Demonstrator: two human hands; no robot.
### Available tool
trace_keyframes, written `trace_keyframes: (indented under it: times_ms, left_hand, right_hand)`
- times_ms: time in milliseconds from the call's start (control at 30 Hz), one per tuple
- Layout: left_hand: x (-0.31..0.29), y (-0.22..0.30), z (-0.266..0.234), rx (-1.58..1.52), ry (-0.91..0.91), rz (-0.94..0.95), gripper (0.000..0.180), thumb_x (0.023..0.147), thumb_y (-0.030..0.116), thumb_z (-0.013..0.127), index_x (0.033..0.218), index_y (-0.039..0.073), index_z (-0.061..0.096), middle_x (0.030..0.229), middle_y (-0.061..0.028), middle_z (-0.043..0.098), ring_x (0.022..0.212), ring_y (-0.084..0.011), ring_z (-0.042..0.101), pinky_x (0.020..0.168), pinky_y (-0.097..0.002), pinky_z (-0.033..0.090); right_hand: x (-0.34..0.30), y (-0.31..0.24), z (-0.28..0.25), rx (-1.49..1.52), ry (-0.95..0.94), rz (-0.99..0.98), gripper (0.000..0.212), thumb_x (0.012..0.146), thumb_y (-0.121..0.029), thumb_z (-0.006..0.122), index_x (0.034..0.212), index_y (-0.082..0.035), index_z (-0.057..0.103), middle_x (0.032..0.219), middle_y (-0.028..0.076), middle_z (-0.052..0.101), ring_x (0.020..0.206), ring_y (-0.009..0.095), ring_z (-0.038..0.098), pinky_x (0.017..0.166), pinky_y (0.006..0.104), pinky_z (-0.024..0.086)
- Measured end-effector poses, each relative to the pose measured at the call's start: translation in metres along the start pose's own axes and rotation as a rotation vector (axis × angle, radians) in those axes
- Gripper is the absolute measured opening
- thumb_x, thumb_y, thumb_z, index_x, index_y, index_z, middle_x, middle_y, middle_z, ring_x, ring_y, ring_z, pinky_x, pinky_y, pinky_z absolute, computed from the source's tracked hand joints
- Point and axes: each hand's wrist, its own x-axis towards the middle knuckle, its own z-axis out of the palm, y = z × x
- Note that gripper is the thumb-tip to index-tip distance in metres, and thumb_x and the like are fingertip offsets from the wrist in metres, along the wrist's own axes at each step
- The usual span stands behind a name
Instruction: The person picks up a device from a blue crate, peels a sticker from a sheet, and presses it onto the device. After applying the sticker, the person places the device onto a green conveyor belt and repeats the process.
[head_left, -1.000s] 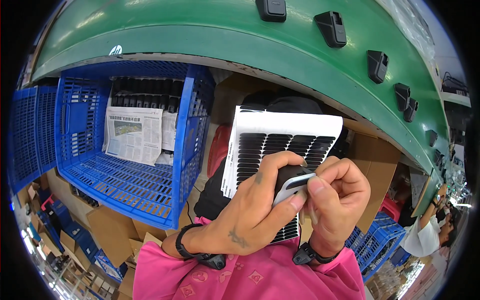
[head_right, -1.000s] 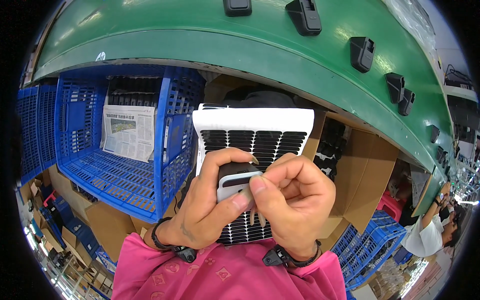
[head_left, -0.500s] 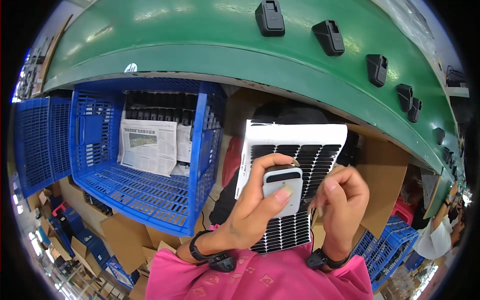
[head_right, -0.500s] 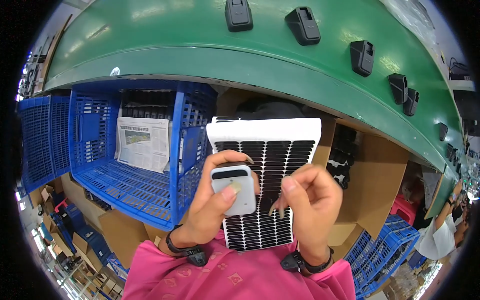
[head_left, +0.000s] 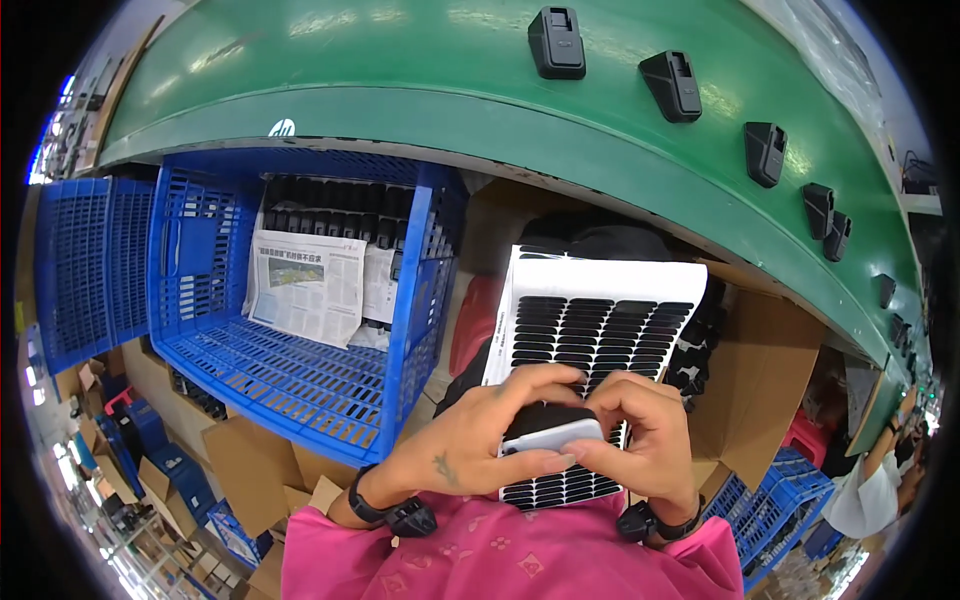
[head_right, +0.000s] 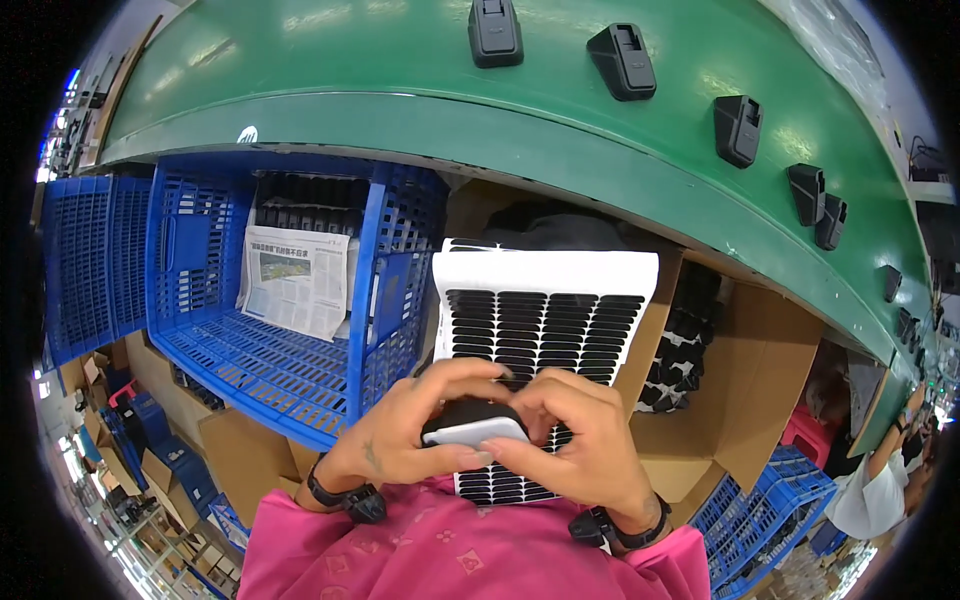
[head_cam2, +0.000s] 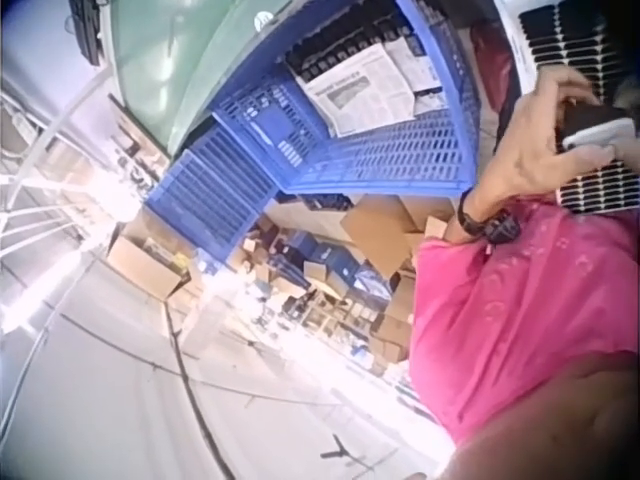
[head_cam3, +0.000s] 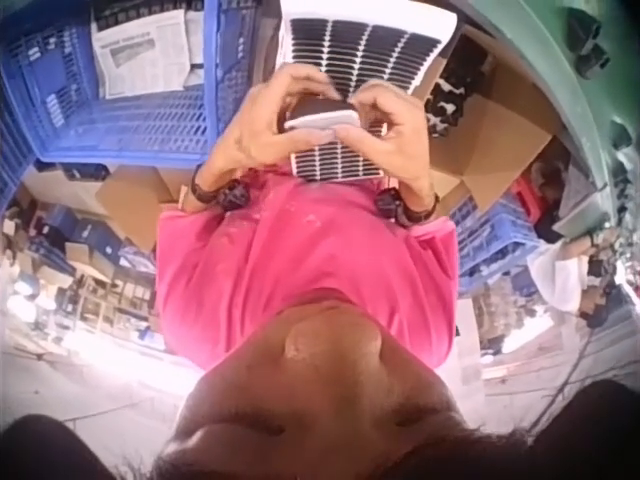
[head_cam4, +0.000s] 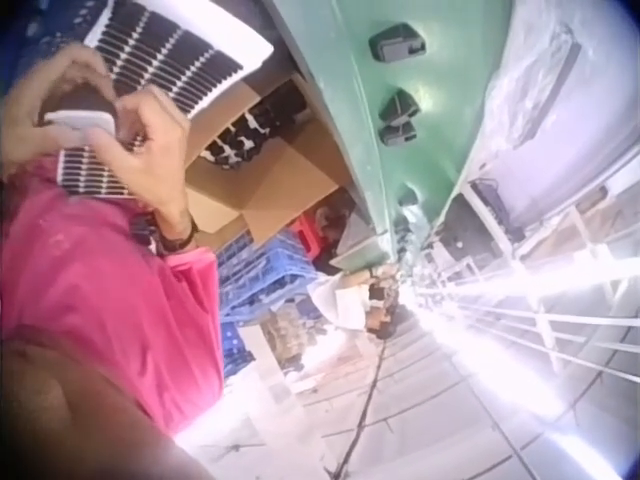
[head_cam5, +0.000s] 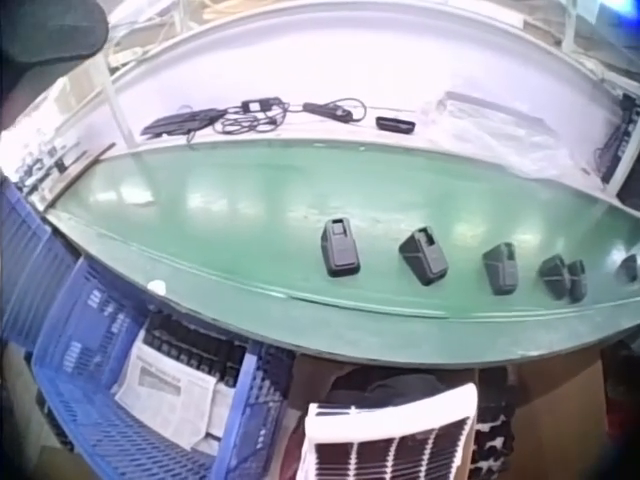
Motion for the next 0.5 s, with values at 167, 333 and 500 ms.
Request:
trace_keyframes:
  times_ms: [167,333,500]
  left_hand:
    - [0.003,-0.014,-0.022,0.057,0.176,0.196,0.051,0.087,0.026,0.062,0.123,-0.004,0.041,0.112,-0.0214,0.058,0.089,-0.0296,0.066,0.078,-0.0345,0.053]
    - [0.021,-0.009,-0.014,-0.354,0.366,0.166,0.066,0.096,0.056,0.036,0.125,-0.002,0.034,0.103,-0.0208,0.058,0.076,-0.0233,0.063,0.067,-0.0321,0.05]
    - [0.031,-0.014,0.001,-0.562,0.389,0.134,0.088,0.087,0.076,0.022,0.134,0.002,0.03,0.109,-0.0184,0.056,0.083,-0.0238,0.058,0.074,-0.0364,0.047]
  right_hand:
    - [0.026,0.001,0.017,-0.536,0.588,-0.358,0.028,0.074,-0.001,0.072,0.101,0.002,0.066,0.086,0.009,0.057,0.072,0.018,0.055,0.064,0.0277,0.046]
    - [0.052,0.031,0.022,-0.929,0.616,-0.491,0.039,0.073,-0.003,0.076,0.11,-0.002,0.066,0.105,0.013,0.051,0.09,0.025,0.052,0.075,0.0315,0.046]
    - [0.051,0.028,0.023,-0.674,0.692,-0.399,0.024,0.075,0.002,0.072,0.098,-0.001,0.065,0.103,0.012,0.052,0.088,0.025,0.054,0.074,0.0334,0.047]
